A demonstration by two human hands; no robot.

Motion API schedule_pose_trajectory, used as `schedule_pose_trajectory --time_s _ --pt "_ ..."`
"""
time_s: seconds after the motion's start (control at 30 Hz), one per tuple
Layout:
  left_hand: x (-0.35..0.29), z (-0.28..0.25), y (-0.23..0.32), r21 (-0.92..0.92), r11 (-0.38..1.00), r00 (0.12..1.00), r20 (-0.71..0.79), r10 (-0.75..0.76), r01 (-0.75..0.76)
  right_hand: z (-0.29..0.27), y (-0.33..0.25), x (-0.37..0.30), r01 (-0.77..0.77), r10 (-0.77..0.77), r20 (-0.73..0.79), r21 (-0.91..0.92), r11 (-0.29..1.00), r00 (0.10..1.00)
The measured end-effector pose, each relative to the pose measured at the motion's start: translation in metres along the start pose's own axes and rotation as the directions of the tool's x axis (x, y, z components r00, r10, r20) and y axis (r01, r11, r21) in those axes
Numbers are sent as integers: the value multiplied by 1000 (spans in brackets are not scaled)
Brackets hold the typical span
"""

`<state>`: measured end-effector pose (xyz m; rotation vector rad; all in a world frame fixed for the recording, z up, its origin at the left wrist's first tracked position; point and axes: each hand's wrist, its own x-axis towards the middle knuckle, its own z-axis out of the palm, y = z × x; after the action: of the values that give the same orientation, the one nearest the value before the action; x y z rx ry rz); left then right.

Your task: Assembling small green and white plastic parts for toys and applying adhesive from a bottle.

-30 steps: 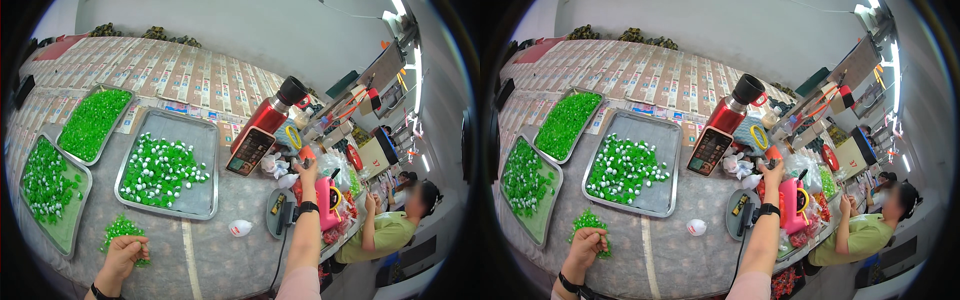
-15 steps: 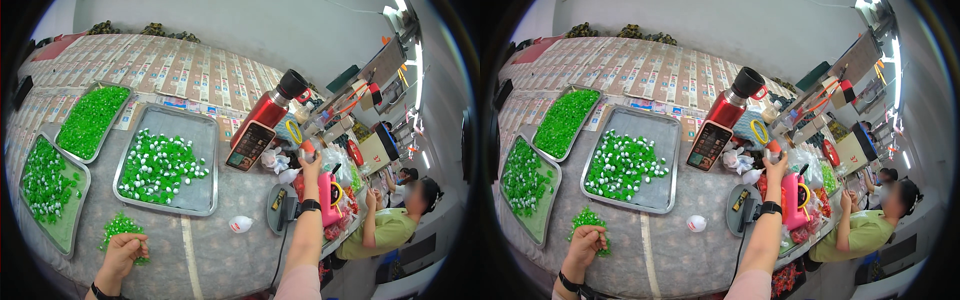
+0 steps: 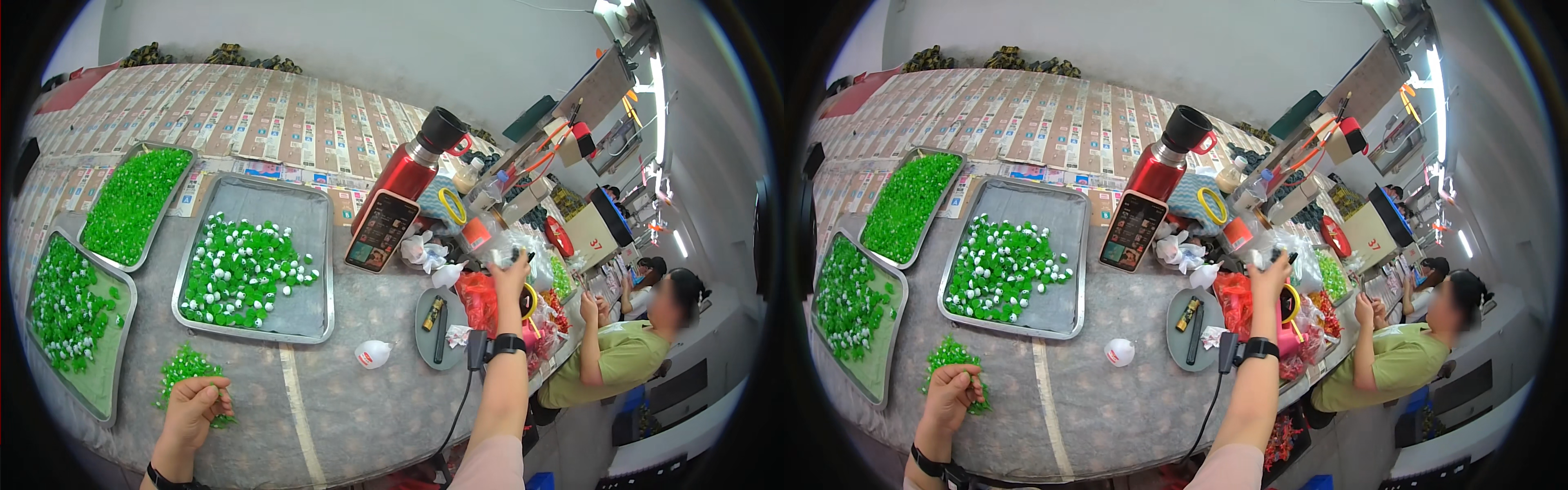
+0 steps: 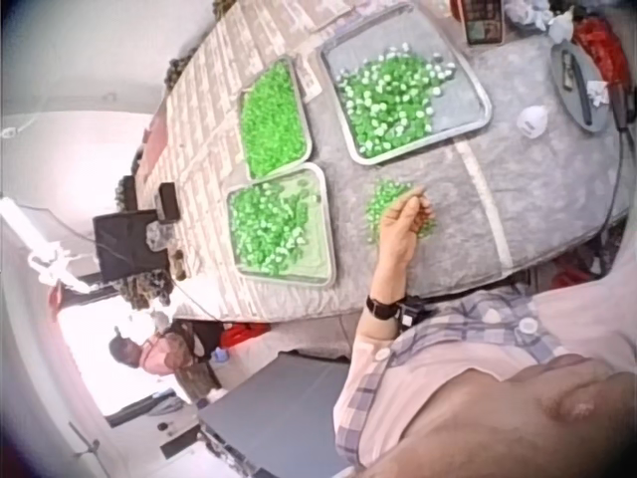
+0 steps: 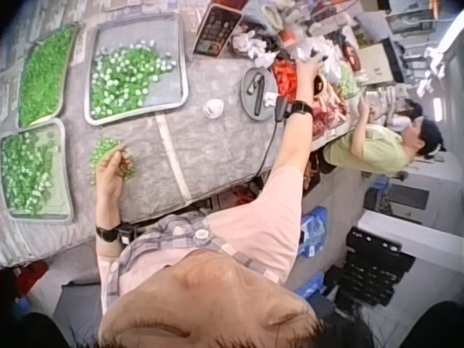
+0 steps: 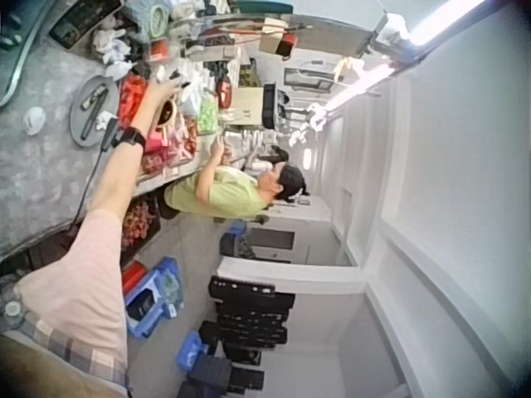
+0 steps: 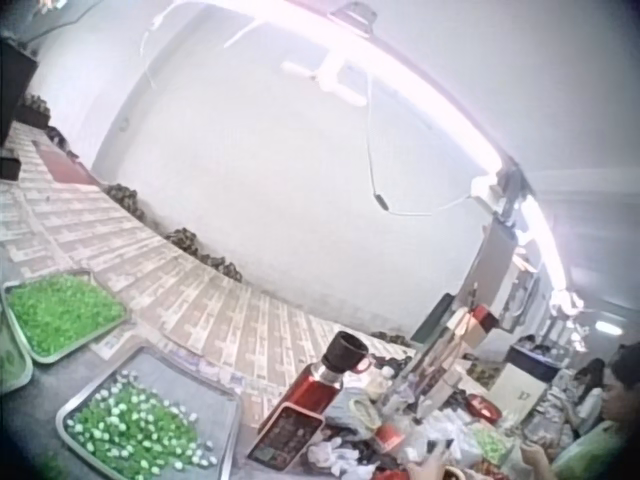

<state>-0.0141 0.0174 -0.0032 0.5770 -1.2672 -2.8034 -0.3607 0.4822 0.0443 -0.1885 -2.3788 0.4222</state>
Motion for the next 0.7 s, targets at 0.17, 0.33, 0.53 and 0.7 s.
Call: schedule_pose_trajectory --time_s 0.17,0.33,0.53,0.7 --pt "-1 -5 1 7 1000 999 -38 3 -3 24 -24 -20 93 -27 208 -316 944 978" --pt "-1 -6 2 1 1000 1000 -29 -10 10 26 -17 -22 81 56 356 -359 930 933" --pt "-3 -6 2 10 1000 1000 -19 -8 8 13 -24 -31 141 -4 376 -336 931 927" --pt "-3 -6 2 9 1000 1000 -15 -11 11 -7 -44 -31 105 97 423 -429 897 901"
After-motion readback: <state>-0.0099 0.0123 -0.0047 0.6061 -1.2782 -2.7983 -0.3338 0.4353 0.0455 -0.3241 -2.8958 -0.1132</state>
